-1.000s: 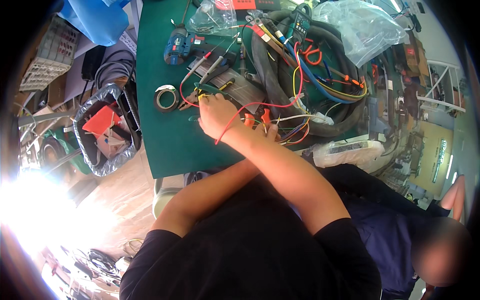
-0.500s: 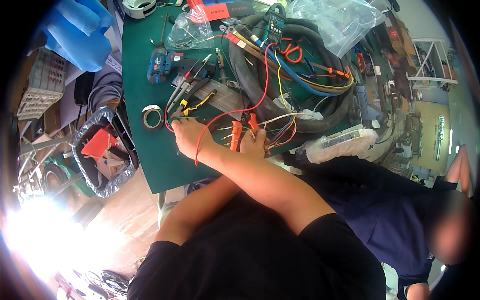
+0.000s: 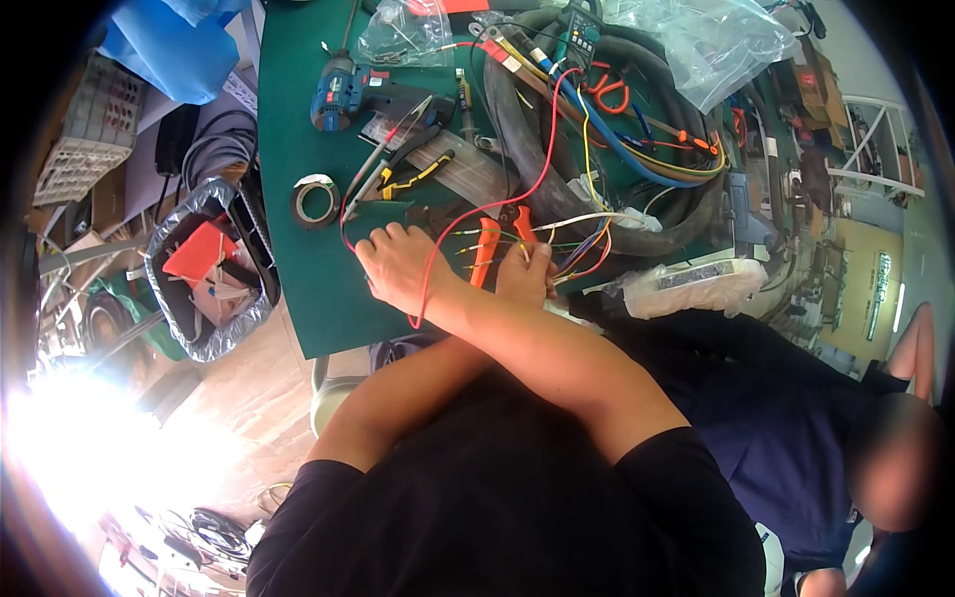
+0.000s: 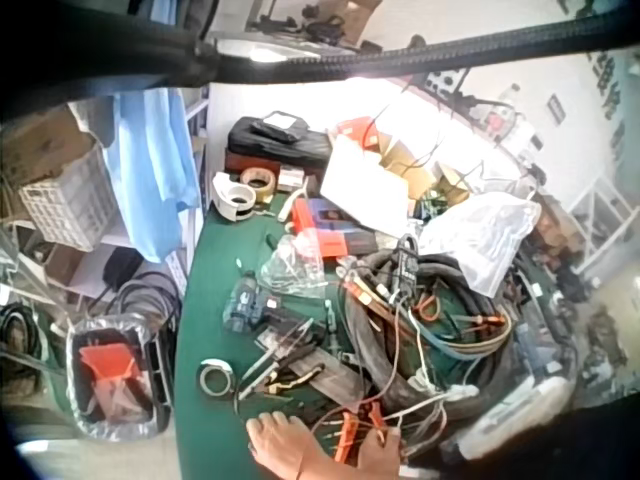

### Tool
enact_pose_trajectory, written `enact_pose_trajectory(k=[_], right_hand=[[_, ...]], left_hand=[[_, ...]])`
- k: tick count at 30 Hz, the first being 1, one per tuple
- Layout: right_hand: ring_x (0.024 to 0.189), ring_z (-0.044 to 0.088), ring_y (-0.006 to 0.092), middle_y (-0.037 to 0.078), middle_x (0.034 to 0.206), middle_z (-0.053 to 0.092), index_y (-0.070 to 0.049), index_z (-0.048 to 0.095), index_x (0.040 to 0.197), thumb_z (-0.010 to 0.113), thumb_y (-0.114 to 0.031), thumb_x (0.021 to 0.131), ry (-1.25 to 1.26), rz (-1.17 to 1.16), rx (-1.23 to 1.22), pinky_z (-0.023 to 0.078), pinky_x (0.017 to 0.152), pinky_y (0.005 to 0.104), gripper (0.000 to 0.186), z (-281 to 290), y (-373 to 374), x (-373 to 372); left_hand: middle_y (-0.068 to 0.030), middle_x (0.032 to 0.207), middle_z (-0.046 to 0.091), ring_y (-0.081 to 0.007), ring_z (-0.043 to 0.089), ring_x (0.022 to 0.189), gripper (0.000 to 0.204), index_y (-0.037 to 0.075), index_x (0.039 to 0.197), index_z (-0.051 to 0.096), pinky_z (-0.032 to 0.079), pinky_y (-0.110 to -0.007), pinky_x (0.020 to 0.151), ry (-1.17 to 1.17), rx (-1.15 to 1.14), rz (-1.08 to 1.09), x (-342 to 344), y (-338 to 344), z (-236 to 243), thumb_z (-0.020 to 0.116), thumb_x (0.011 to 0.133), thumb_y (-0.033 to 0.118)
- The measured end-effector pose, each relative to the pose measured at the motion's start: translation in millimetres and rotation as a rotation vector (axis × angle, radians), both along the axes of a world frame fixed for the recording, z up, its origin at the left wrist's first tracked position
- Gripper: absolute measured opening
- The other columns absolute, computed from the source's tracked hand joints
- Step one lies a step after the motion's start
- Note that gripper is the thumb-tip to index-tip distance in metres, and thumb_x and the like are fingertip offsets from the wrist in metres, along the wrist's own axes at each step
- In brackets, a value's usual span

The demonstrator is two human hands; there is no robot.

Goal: The person uses a clamp meter and probes to test electrical wires on a workbench. They manipulate cables and connectors using their hands and tools while another person stands nearby observing.

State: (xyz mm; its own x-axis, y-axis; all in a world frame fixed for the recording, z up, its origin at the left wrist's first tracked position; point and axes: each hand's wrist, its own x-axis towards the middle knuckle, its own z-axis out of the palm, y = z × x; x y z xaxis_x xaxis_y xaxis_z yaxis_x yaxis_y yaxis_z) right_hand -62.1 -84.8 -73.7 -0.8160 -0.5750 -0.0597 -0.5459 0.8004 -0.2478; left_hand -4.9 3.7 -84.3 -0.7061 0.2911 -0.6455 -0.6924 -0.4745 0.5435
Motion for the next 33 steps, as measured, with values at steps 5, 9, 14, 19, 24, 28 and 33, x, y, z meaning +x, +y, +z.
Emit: enact_pose_trajectory(k=[5, 9, 14, 19, 24, 28, 33], right_hand=[[0.084, 0.055, 0.0228, 0.003, 0.090, 0.054, -0.011, 0.062, 0.089, 0.071, -0.010, 0.071, -0.069, -0.002, -0.243, 0.051, 0.066, 0.0328, 0.020, -1, 2, 7], [0.085, 0.054, 0.0228, 0.004, 0.092, 0.054, -0.011, 0.065, 0.091, 0.068, -0.005, 0.072, -0.046, -0.015, -0.310, 0.052, 0.067, 0.0336, 0.021, 1, -1, 9], [0.086, 0.056, 0.0235, 0.006, 0.094, 0.055, -0.009, 0.064, 0.092, 0.066, -0.004, 0.073, -0.122, -0.070, -0.242, 0.053, 0.066, 0.0361, 0.019, 7, -15, 18], [0.080, 0.062, 0.0303, 0.011, 0.091, 0.057, -0.003, 0.062, 0.096, 0.063, -0.007, 0.080, -0.350, -0.188, -0.252, 0.052, 0.063, 0.0426, 0.016, 23, -31, 28], [0.080, 0.063, 0.0357, 0.015, 0.089, 0.063, -0.002, 0.063, 0.093, 0.058, -0.015, 0.089, -0.539, -0.181, -0.516, 0.051, 0.070, 0.0449, 0.014, 14, -41, 37], [0.075, 0.067, 0.0318, 0.017, 0.078, 0.067, -0.001, 0.066, 0.094, 0.058, -0.026, 0.094, -0.695, -0.375, -0.517, 0.051, 0.065, 0.0404, 0.026, 9, -27, 5], [0.074, 0.067, 0.0376, 0.020, 0.076, 0.067, 0.006, 0.058, 0.093, 0.069, -0.030, 0.083, -0.377, -0.528, -0.262, 0.053, 0.066, 0.0435, 0.039, -8, -40, -13]], left_hand=[[-0.0035, 0.071, 0.058, -0.0091, 0.051, 0.049, 0.022, 0.002, 0.099, 0.054, 0.045, -0.026, 0.045, 0.004, 0.000, 0.010, 1, -1, 2, 0.057, 0.097, 0.024], [-0.0041, 0.071, 0.058, -0.0091, 0.051, 0.050, 0.023, 0.002, 0.100, 0.054, 0.045, -0.026, 0.046, -0.002, 0.039, 0.043, 0, -1, 1, 0.057, 0.097, 0.025], [-0.0044, 0.072, 0.058, -0.0090, 0.051, 0.052, 0.025, 0.001, 0.101, 0.054, 0.045, -0.026, 0.047, 0.032, 0.052, 0.011, 2, -2, -4, 0.057, 0.097, 0.026], [-0.0052, 0.071, 0.056, -0.0090, 0.050, 0.050, 0.022, 0.001, 0.098, 0.051, 0.045, -0.026, 0.045, 0.034, 0.085, 0.014, -4, -6, -1, 0.056, 0.097, 0.023], [-0.0052, 0.072, 0.056, -0.0091, 0.050, 0.049, 0.022, 0.001, 0.098, 0.051, 0.045, -0.026, 0.045, 0.020, 0.118, -0.001, -2, -6, 2, 0.055, 0.097, 0.022], [-0.0047, 0.075, 0.058, -0.0090, 0.052, 0.054, 0.027, 0.000, 0.103, 0.053, 0.047, -0.026, 0.048, 0.025, 0.043, -0.041, -5, -9, -2, 0.056, 0.097, 0.026], [-0.0042, 0.073, 0.058, -0.0088, 0.052, 0.051, 0.025, 0.000, 0.102, 0.054, 0.046, -0.025, 0.046, -0.004, 0.022, -0.043, -3, -2, 1, 0.056, 0.098, 0.025]])
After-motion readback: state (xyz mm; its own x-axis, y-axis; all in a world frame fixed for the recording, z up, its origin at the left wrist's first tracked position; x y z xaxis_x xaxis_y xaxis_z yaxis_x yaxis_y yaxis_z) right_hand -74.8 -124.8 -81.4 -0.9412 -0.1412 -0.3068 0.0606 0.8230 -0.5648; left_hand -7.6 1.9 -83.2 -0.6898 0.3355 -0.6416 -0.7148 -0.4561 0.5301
